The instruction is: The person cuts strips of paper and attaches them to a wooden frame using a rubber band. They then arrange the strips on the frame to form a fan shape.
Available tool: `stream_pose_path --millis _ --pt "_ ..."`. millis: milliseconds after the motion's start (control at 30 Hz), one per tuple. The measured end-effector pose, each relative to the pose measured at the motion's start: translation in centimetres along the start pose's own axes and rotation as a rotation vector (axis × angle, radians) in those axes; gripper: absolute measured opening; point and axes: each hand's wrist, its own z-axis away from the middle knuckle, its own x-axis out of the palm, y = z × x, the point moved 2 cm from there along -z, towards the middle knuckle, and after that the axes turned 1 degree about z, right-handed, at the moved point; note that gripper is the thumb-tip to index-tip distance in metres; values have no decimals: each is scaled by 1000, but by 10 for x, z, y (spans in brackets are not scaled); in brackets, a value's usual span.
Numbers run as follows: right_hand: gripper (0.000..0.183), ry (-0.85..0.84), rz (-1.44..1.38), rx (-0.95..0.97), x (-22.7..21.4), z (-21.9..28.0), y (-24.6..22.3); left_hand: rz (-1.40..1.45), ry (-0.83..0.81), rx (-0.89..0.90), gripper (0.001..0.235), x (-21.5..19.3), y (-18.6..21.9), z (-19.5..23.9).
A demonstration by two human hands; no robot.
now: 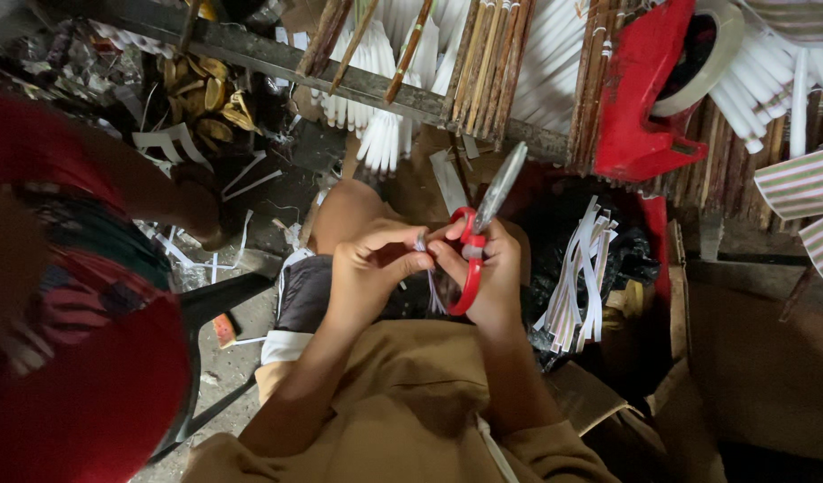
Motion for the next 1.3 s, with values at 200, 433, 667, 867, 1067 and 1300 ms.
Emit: stream_pose_path --millis 200,433,667,867,1067,1300 --pt "30 -25 163 -36 -21 -3 20 135 -34 -6 32 5 -10 5" --pt "33 -159 410 -355 -13 -11 -19 290 80 -362 29 -2 -36 4" --pt "21 -215 537 -631 -9 -1 -26 422 55 -363 37 -2 -22 4" --pt "30 -155 283 -316 -20 4 -10 407 37 -202 28 -1 16 9" --pt "17 -342 -120 -5 -5 1 -20 108 -122 139 19 2 30 10" --pt "28 -399 -290 190 -9 6 7 71 -211 249 20 -10 20 2"
